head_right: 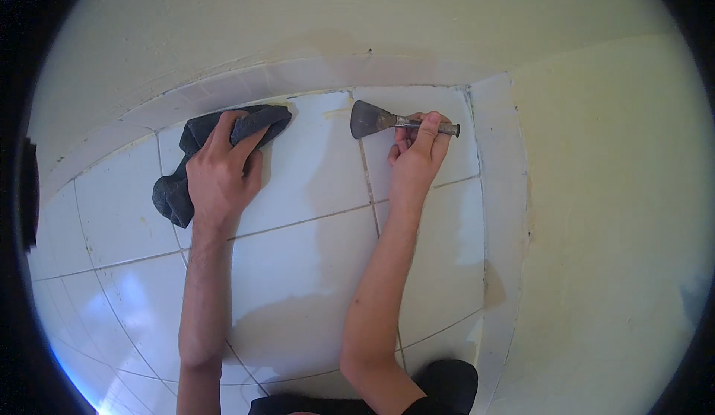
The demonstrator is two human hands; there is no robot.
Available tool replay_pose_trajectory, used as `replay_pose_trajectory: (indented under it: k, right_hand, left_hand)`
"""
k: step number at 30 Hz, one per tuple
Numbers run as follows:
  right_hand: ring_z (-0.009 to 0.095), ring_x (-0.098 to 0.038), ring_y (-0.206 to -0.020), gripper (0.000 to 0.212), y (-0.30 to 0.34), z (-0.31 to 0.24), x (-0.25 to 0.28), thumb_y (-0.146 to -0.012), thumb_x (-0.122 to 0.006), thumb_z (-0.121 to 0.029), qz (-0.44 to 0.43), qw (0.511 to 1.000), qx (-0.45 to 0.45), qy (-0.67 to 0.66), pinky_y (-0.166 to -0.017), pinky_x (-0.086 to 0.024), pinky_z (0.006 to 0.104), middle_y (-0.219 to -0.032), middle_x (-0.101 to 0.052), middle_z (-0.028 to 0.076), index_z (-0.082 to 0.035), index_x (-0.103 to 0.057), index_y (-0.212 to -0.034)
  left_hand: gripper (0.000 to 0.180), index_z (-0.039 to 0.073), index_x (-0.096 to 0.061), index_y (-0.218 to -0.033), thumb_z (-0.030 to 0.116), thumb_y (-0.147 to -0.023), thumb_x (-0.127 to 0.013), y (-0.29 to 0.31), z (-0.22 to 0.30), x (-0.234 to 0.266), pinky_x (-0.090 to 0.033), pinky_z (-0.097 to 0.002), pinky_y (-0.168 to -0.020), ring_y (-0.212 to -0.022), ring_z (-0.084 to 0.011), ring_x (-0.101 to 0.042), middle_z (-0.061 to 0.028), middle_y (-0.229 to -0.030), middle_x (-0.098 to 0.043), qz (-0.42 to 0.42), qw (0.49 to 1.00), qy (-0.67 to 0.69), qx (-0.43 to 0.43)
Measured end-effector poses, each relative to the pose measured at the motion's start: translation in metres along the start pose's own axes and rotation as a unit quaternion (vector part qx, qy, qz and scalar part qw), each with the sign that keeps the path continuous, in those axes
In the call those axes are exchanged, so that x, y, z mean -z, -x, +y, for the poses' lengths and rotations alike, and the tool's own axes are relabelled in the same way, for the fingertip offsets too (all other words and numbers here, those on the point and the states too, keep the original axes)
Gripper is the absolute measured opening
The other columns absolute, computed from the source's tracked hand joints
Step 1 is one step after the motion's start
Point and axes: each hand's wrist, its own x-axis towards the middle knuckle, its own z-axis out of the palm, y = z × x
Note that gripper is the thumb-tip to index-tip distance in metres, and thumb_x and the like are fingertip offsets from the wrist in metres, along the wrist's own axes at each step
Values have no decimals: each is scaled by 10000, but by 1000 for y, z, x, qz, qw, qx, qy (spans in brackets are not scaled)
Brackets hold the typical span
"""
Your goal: The person scrapes the gaps between floor tiles using a putty knife and a cloth.
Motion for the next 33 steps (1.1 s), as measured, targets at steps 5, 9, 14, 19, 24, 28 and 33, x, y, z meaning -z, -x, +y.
replay_pose_trajectory:
  k: [5, 9, 14, 19, 24, 28, 33]
  right_hand:
    - [65, -450, -634, 292, 0, -2, 5, -1095, -416, -406, -72, 997, -12, 23, -458, -302, 215, -802, -520, 7, -123, -473, -1049]
    - [69, -440, -607, 289, -1, -2, 3, -1097, -415, -394, -10, 1000, 15, 16, -455, -308, 217, -793, -516, 14, -112, -463, -1051]
    - [60, -436, -608, 275, -1, 2, 2, -1094, -433, -377, -45, 998, 49, 2, -418, -296, 214, -848, -544, 16, -108, -456, -1046]
    - [60, -443, -614, 277, 2, 3, -5, -1093, -428, -370, -35, 998, 59, 7, -425, -310, 206, -834, -519, 23, -94, -432, -1068]
    - [59, -447, -625, 276, 3, 13, -6, -1089, -441, -374, 7, 994, 107, -23, -435, -311, 198, -883, -521, 29, -98, -434, -1086]
    - [58, -446, -630, 278, 4, 12, -6, -1089, -442, -382, -6, 997, 71, -26, -442, -301, 184, -893, -509, 19, -104, -437, -1092]
    - [59, -461, -604, 324, 4, 10, -8, -1092, -424, -406, 27, 994, 104, -22, -417, -292, 210, -823, -529, 3, -102, -470, -989]
  left_hand:
    - [357, 136, -763, -1051, 35, -721, -670, 0, 0, 2, -581, -389, -708, -909, -278, -699, -74, -1173, -638, -1, 1000, 4, -2]
    - [349, 137, -766, -1046, 38, -725, -674, 0, -1, 2, -581, -381, -703, -906, -273, -700, -70, -1171, -633, -3, 1000, 9, 6]
    - [247, 142, -772, -964, 77, -734, -710, 0, -2, 0, -578, -334, -634, -881, -188, -687, -30, -1103, -631, 32, 999, -14, -25]
    - [323, 140, -772, -1025, 46, -726, -695, 1, -1, 1, -585, -373, -674, -905, -243, -704, -54, -1157, -632, -1, 1000, 2, 1]
    - [318, 139, -772, -1023, 50, -727, -698, 0, -2, 2, -583, -366, -671, -891, -239, -702, -48, -1153, -631, 9, 1000, 3, -5]
    - [327, 146, -772, -1031, 49, -728, -699, 0, -1, 2, -581, -358, -676, -899, -227, -699, -42, -1150, -630, 6, 1000, 5, -6]
    - [204, 142, -770, -963, 106, -768, -719, 0, -2, 2, -586, -324, -651, -890, -184, -680, -42, -1102, -631, 19, 1000, -12, -22]
